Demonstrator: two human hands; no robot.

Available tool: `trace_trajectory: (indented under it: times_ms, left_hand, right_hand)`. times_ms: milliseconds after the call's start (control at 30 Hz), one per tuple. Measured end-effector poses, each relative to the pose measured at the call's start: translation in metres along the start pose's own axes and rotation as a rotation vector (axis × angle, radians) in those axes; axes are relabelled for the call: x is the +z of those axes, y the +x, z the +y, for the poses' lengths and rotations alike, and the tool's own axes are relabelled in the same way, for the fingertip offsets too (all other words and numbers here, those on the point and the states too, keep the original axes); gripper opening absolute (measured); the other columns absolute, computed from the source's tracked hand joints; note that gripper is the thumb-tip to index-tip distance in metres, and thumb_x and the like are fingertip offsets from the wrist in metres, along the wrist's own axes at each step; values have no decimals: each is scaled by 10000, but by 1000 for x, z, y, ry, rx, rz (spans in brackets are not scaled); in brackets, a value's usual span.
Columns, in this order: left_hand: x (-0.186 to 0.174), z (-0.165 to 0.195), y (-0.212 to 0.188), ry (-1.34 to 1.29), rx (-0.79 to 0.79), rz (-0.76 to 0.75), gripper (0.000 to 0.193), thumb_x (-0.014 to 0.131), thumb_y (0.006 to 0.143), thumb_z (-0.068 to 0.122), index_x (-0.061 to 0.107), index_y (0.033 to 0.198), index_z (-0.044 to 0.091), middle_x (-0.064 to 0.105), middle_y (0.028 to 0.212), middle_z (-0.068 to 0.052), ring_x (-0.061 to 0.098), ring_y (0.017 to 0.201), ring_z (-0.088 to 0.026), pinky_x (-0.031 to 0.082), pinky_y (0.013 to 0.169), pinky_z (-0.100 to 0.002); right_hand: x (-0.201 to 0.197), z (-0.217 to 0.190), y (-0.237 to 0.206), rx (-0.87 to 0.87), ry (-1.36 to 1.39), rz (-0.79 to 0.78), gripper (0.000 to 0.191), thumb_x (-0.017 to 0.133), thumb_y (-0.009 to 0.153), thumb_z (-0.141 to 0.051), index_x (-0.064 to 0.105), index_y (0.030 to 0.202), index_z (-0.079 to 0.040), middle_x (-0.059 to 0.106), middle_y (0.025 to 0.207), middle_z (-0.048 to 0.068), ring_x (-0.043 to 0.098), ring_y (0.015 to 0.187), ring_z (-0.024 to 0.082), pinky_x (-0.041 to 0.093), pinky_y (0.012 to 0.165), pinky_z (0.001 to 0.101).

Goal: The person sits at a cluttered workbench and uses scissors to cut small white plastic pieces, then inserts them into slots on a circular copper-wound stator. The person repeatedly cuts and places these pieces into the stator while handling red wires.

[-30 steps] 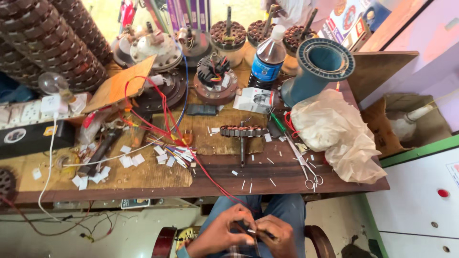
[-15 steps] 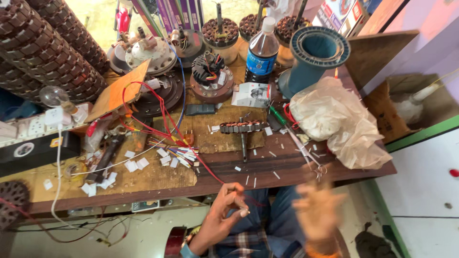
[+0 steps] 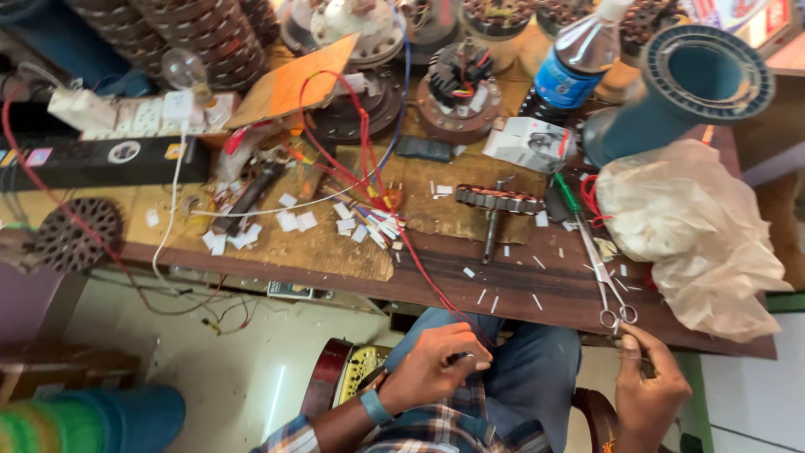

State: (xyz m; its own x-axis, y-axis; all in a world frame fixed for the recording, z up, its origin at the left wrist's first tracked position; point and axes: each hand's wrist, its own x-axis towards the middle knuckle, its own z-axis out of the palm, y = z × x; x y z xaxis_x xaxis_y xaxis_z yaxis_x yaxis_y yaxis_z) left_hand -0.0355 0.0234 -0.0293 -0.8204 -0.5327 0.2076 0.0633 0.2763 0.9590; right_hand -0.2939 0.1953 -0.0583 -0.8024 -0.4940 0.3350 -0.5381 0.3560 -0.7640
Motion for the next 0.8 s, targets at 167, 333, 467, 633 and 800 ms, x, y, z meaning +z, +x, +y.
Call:
trace_trajectory:
  times_ms: [167,333,467,633,800]
  left_hand:
    - [1,-2,8,27,147,-39,111,616,949,32,716,997,42,605,850,-99,602,792,-267,489,680,-366]
    - [4,-4,8,22,129,-51,134,595,923,22,709,994,34,589,836,-111,581,789,-266,481,685,-361]
    - [10,-10,6,-48,152,20,108,655,916,3,726,989,40,692,907,-90,607,809,-225,502,702,-325]
    - [20,-22,12,-255,-7,127,103,784,910,30,789,1012,39,715,843,-42,603,731,-104,475,650,-262]
    - [13,-22,17,-437,-320,21,189,725,935,89,766,1117,66,767,931,-5,613,690,-50,472,561,-197]
  right_hand:
    - [20,17,15,-174,-240,36,180,767,1002,-158,749,1157,-68,712,1128,130,692,1023,263,535,931,364]
    - [27,20,13,-44,-231,17,289,803,925,-185,754,1202,-119,675,1174,100,661,971,262,530,858,373]
    - [23,19,16,-96,-295,32,209,771,975,-176,761,1175,-114,688,1196,98,683,1068,262,547,903,378]
    - [22,8,27,-131,-264,-3,232,736,986,-188,740,1194,-85,696,1239,104,692,1081,286,556,906,403]
    - [6,-8,29,96,-394,-162,398,752,908,-256,682,1290,-170,697,1191,118,725,928,291,564,774,411]
